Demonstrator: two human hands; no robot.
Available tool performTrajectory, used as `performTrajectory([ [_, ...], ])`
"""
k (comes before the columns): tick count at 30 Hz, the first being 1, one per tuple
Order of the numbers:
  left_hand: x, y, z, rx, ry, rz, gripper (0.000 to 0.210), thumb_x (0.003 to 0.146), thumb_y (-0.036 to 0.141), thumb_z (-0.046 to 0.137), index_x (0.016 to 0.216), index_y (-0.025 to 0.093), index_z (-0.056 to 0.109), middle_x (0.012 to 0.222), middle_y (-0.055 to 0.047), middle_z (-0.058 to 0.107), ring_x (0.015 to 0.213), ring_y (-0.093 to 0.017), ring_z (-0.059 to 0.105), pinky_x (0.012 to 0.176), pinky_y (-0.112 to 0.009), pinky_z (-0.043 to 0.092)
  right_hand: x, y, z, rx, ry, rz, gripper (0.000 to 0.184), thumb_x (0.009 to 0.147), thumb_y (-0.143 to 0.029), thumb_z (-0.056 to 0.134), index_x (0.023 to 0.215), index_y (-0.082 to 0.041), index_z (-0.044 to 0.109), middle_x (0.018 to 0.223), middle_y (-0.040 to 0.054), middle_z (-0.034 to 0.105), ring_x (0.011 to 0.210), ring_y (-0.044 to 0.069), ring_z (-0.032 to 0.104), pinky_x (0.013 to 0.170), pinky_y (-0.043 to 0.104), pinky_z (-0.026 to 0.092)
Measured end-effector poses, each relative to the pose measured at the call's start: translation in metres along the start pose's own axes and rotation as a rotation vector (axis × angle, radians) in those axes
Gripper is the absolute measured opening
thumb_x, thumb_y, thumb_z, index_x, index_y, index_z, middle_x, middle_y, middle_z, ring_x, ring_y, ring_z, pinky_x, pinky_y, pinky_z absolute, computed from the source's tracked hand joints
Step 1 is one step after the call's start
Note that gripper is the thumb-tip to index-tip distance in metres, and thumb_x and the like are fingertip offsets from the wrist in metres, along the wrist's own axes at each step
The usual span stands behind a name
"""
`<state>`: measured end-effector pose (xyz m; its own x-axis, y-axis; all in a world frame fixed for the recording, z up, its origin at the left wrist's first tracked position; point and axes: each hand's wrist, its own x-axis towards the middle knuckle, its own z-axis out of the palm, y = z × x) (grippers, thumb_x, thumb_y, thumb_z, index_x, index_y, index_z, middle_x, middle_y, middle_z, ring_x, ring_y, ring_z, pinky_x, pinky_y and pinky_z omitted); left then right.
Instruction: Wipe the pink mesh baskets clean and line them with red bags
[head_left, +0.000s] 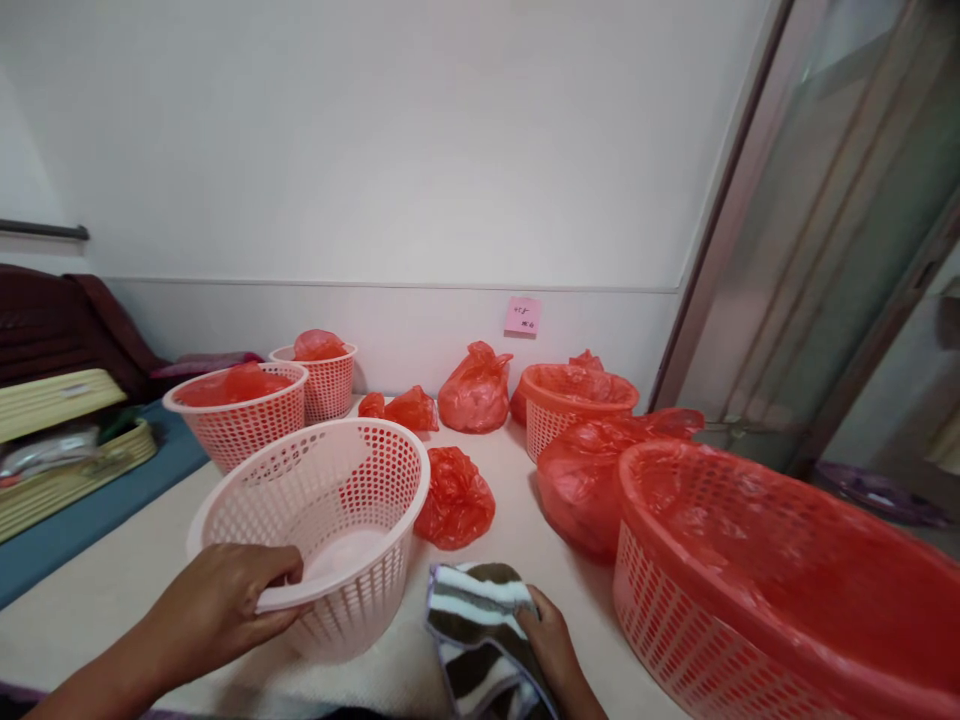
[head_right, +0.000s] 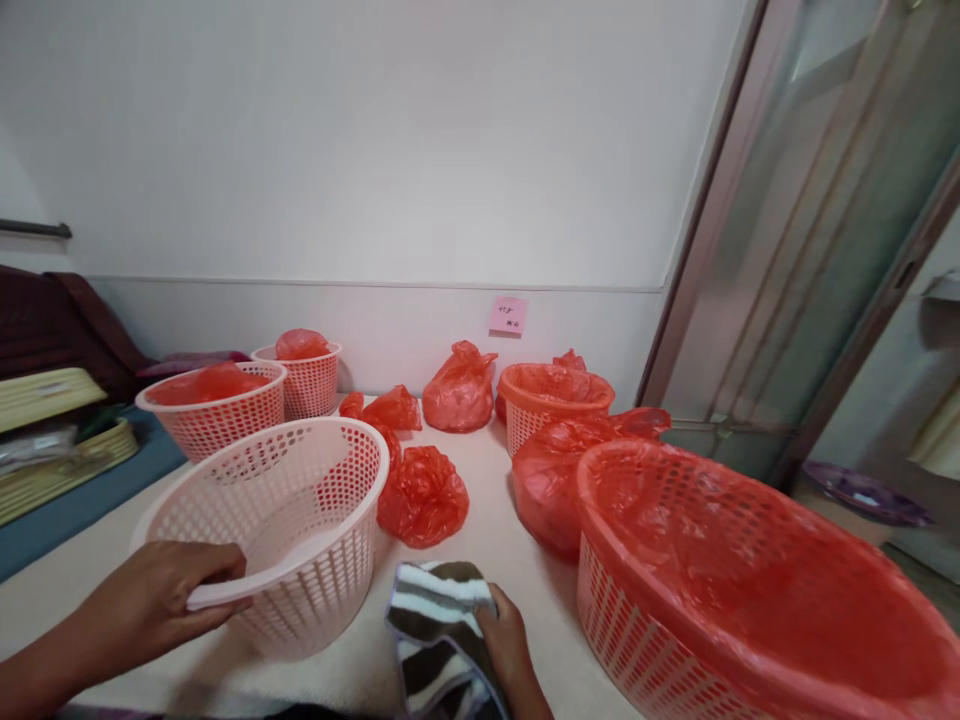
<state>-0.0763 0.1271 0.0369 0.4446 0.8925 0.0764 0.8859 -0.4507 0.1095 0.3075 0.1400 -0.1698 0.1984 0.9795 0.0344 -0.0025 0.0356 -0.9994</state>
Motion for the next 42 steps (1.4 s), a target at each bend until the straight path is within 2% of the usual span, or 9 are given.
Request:
performTrajectory([
  [4,0.002,-0.002,-0.003,-0.006,-0.094,-0.015,0.022,0.087,0.043,0.051,0.084,0.024,0.063,0.082,0.0,0.071,0.077,-0.02,0.065,0.065,-0.029,0.035,0.017,0.006,-0.02,-0.028,0.047,0.003,0.042,0.076,-0.047,0.06,0.097,-0.012,0.071,0.09,0.0076,0.073,0.086,0.026,0.064,0.078,0.034,0.046],
  [7,0.003,-0.004,-0.002,-0.015,-0.139,-0.014,0.026,0.088,0.047,0.049,0.088,0.025,0.064,0.086,-0.001,0.072,0.08,-0.02,0.065,0.067,-0.029,0.036,0.022,0.013,-0.026,-0.047,0.049,0.008,0.045,0.082,-0.053,0.054,0.099,-0.014,0.07,0.087,0.0072,0.072,0.083,0.025,0.063,0.076,0.034,0.046],
  [14,0.001,-0.001,0.005,0.02,-0.001,-0.015,0.018,0.085,0.04,0.054,0.08,0.025,0.062,0.076,0.001,0.07,0.071,-0.019,0.064,0.063,-0.029,0.034,0.032,0.032,-0.027,0.001,-0.031,0.051,0.034,0.068,-0.046,0.069,0.095,-0.025,0.072,0.093,0.0038,0.074,0.091,0.028,0.065,0.082,0.038,0.046],
  [18,0.001,0.0,0.002,0.02,-0.002,-0.019,0.022,0.086,0.045,0.053,0.082,0.025,0.063,0.076,0.001,0.07,0.071,-0.019,0.065,0.063,-0.03,0.033,0.023,0.03,-0.027,0.052,-0.102,0.112,0.031,0.072,-0.049,0.067,0.091,-0.024,0.072,0.082,0.0034,0.074,0.078,0.026,0.067,0.072,0.036,0.047],
  [25,0.001,0.001,-0.006,0.006,-0.058,-0.015,0.025,0.088,0.047,0.052,0.086,0.024,0.063,0.081,0.001,0.072,0.075,-0.02,0.066,0.066,-0.029,0.035,-0.007,-0.02,-0.003,0.483,-0.237,0.214,0.04,0.077,-0.04,0.069,0.113,-0.023,0.063,0.095,0.0064,0.075,0.08,0.025,0.07,0.073,0.035,0.051],
  [30,0.001,0.002,-0.006,0.019,-0.061,-0.017,0.023,0.087,0.045,0.052,0.086,0.024,0.063,0.08,0.001,0.072,0.074,-0.02,0.066,0.064,-0.029,0.035,-0.006,-0.071,0.009,0.617,-0.244,0.153,0.052,0.077,-0.036,0.072,0.125,-0.026,0.056,0.108,0.0071,0.072,0.09,0.025,0.07,0.082,0.039,0.051],
  [33,0.002,0.001,-0.005,0.018,-0.058,-0.011,0.023,0.088,0.045,0.052,0.087,0.024,0.063,0.081,0.001,0.071,0.074,-0.02,0.066,0.064,-0.029,0.035,0.001,-0.066,-0.001,0.424,-0.226,0.074,0.05,0.079,-0.041,0.066,0.125,-0.025,0.056,0.111,0.0079,0.071,0.093,0.027,0.069,0.083,0.042,0.051],
  [38,0.0,0.001,-0.004,0.016,-0.046,-0.014,0.022,0.087,0.044,0.052,0.088,0.025,0.063,0.081,0.001,0.071,0.076,-0.02,0.066,0.065,-0.03,0.034,0.007,-0.013,-0.041,-0.176,-0.081,0.01,0.036,0.066,-0.03,0.061,0.099,-0.018,0.068,0.1,0.0097,0.073,0.097,0.032,0.066,0.091,0.048,0.046],
  [42,0.0,0.0,-0.004,-0.002,-0.044,0.026,0.021,0.087,0.043,0.053,0.088,0.024,0.062,0.08,0.001,0.07,0.074,-0.019,0.064,0.065,-0.03,0.035,0.012,-0.007,-0.051,-0.706,0.117,-0.08,0.05,0.073,-0.036,0.05,0.115,-0.01,0.061,0.115,0.0203,0.066,0.111,0.037,0.06,0.096,0.05,0.044],
])
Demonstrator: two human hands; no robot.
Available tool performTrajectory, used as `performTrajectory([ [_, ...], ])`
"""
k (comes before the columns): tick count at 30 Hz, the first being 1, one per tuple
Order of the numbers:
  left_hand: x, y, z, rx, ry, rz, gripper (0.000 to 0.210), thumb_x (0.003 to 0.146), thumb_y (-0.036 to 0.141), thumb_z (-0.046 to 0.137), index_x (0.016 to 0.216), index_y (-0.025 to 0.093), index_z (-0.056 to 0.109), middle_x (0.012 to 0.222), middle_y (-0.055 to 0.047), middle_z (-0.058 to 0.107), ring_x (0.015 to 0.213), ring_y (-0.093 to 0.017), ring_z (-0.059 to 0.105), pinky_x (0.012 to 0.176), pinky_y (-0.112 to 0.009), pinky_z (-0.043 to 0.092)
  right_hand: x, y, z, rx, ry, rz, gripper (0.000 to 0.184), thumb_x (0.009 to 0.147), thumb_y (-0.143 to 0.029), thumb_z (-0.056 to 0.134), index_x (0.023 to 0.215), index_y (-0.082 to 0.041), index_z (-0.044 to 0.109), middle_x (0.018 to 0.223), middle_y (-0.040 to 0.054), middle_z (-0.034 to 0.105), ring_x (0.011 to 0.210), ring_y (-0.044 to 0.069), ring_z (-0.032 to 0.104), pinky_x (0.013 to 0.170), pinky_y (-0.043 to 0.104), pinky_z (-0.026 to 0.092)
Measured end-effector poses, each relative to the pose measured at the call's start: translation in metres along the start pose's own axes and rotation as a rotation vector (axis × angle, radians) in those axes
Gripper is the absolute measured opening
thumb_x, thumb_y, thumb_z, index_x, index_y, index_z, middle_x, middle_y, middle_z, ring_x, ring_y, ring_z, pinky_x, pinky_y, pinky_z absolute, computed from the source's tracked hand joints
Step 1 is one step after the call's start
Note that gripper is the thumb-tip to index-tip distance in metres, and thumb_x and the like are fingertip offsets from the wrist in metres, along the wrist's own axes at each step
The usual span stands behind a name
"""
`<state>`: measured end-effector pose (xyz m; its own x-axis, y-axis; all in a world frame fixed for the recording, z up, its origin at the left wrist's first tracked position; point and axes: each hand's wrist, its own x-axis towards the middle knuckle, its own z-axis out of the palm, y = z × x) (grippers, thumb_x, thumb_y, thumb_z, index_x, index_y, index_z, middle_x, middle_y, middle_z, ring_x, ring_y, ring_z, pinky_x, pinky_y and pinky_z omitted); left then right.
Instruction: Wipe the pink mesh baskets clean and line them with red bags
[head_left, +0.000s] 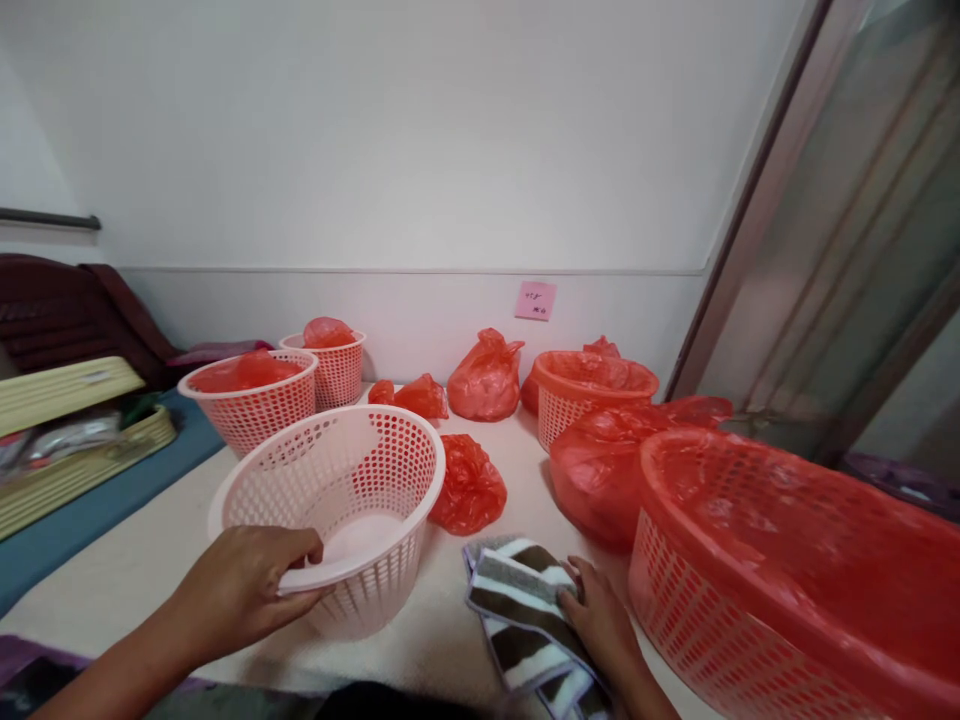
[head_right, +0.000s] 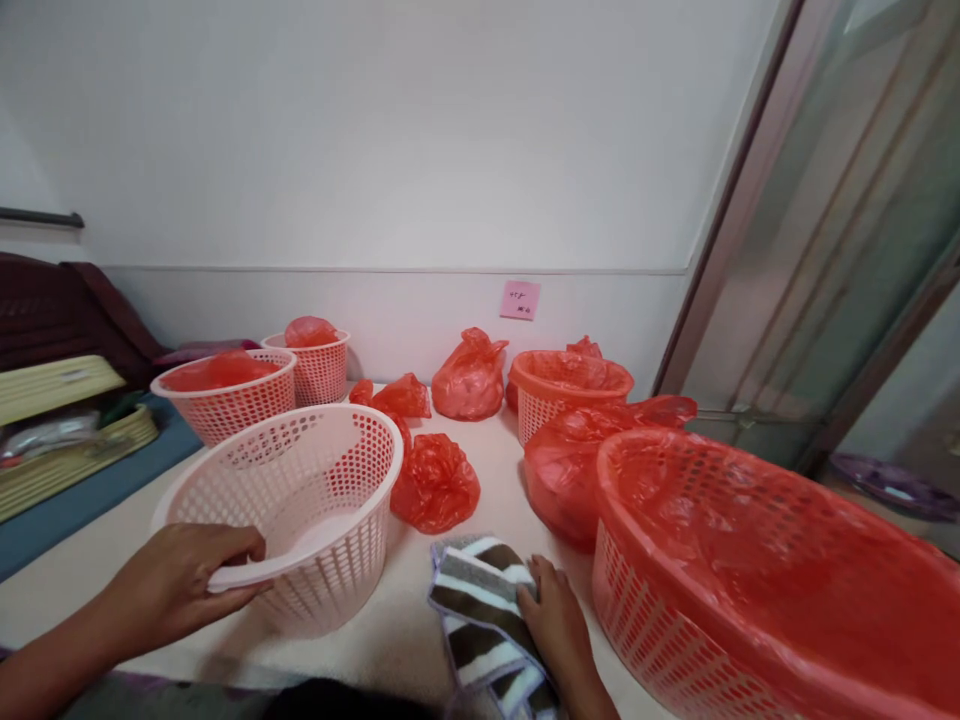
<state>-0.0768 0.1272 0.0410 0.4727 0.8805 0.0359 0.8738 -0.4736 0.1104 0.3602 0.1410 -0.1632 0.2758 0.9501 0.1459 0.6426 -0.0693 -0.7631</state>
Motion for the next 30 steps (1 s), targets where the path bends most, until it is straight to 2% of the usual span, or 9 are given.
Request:
performTrajectory([
  [4,0.001,-0.003,0.002,-0.029,-0.007,0.051,0.017,0.087,0.04,0.053,0.088,0.025,0.061,0.081,0.002,0.068,0.074,-0.018,0.063,0.066,-0.029,0.035,0.024,-0.046,0.018,-0.194,-0.026,-0.176,0.05,0.085,-0.034,0.041,0.126,-0.008,0.056,0.119,0.02,0.061,0.112,0.031,0.057,0.1,0.041,0.04],
  [7,0.002,-0.004,0.004,-0.019,0.007,0.058,0.013,0.086,0.037,0.054,0.088,0.026,0.06,0.081,0.003,0.069,0.074,-0.018,0.063,0.066,-0.029,0.035,0.048,-0.084,0.056,-0.195,-0.112,-0.272,0.046,0.084,-0.029,0.048,0.126,-0.015,0.058,0.119,0.0147,0.06,0.113,0.028,0.054,0.1,0.036,0.038],
  [10,0.002,-0.004,0.004,-0.008,0.035,0.052,0.011,0.085,0.036,0.055,0.088,0.026,0.059,0.079,0.003,0.068,0.073,-0.018,0.063,0.066,-0.03,0.035,0.066,-0.105,0.099,-0.192,-0.182,-0.307,0.056,0.074,-0.027,0.061,0.129,-0.018,0.057,0.123,0.0156,0.058,0.114,0.032,0.052,0.098,0.041,0.038],
  [12,0.002,-0.003,0.004,-0.02,0.041,0.064,0.01,0.084,0.035,0.056,0.087,0.026,0.059,0.079,0.003,0.068,0.072,-0.018,0.063,0.065,-0.03,0.035,0.07,-0.106,0.122,-0.173,-0.231,-0.304,0.053,0.067,-0.021,0.065,0.119,-0.017,0.063,0.116,0.0157,0.061,0.108,0.033,0.054,0.094,0.043,0.039],
  [16,0.003,-0.003,0.006,-0.042,0.078,0.097,0.012,0.084,0.037,0.056,0.086,0.025,0.058,0.078,0.003,0.067,0.071,-0.018,0.062,0.063,-0.03,0.035,0.071,-0.096,0.139,-0.054,-0.292,-0.273,0.013,0.065,-0.014,0.057,0.072,-0.017,0.066,0.083,0.0088,0.067,0.086,0.025,0.059,0.084,0.037,0.041],
  [19,0.003,-0.004,0.007,-0.052,0.093,0.099,0.019,0.087,0.043,0.053,0.088,0.025,0.058,0.079,0.002,0.068,0.072,-0.02,0.063,0.064,-0.031,0.035,0.072,-0.092,0.128,0.11,-0.259,-0.219,0.014,0.068,-0.021,0.052,0.054,-0.021,0.052,0.061,0.0008,0.058,0.065,0.018,0.053,0.067,0.03,0.04],
  [23,0.003,-0.004,0.007,-0.078,0.106,0.106,0.029,0.088,0.052,0.051,0.089,0.024,0.059,0.082,0.0,0.069,0.075,-0.021,0.064,0.065,-0.032,0.036,0.074,-0.103,0.089,0.381,-0.1,-0.1,0.018,0.071,-0.037,0.049,0.059,-0.023,0.045,0.054,-0.0041,0.048,0.052,0.015,0.044,0.052,0.027,0.036],
  [26,0.002,-0.001,0.006,-0.091,0.123,0.095,0.031,0.086,0.053,0.052,0.09,0.024,0.06,0.083,-0.001,0.069,0.076,-0.021,0.064,0.065,-0.032,0.036,0.07,-0.124,0.051,0.587,-0.009,-0.086,0.021,0.075,-0.044,0.048,0.068,-0.024,0.045,0.06,-0.004,0.05,0.053,0.014,0.047,0.052,0.027,0.04],
  [30,0.0,0.001,0.004,-0.111,0.156,0.103,0.03,0.083,0.053,0.057,0.088,0.023,0.061,0.082,0.0,0.069,0.077,-0.022,0.064,0.066,-0.033,0.036,0.053,-0.168,0.006,0.731,0.108,-0.202,0.024,0.081,-0.042,0.049,0.069,-0.024,0.038,0.064,-0.0057,0.042,0.057,0.013,0.043,0.058,0.025,0.039],
])
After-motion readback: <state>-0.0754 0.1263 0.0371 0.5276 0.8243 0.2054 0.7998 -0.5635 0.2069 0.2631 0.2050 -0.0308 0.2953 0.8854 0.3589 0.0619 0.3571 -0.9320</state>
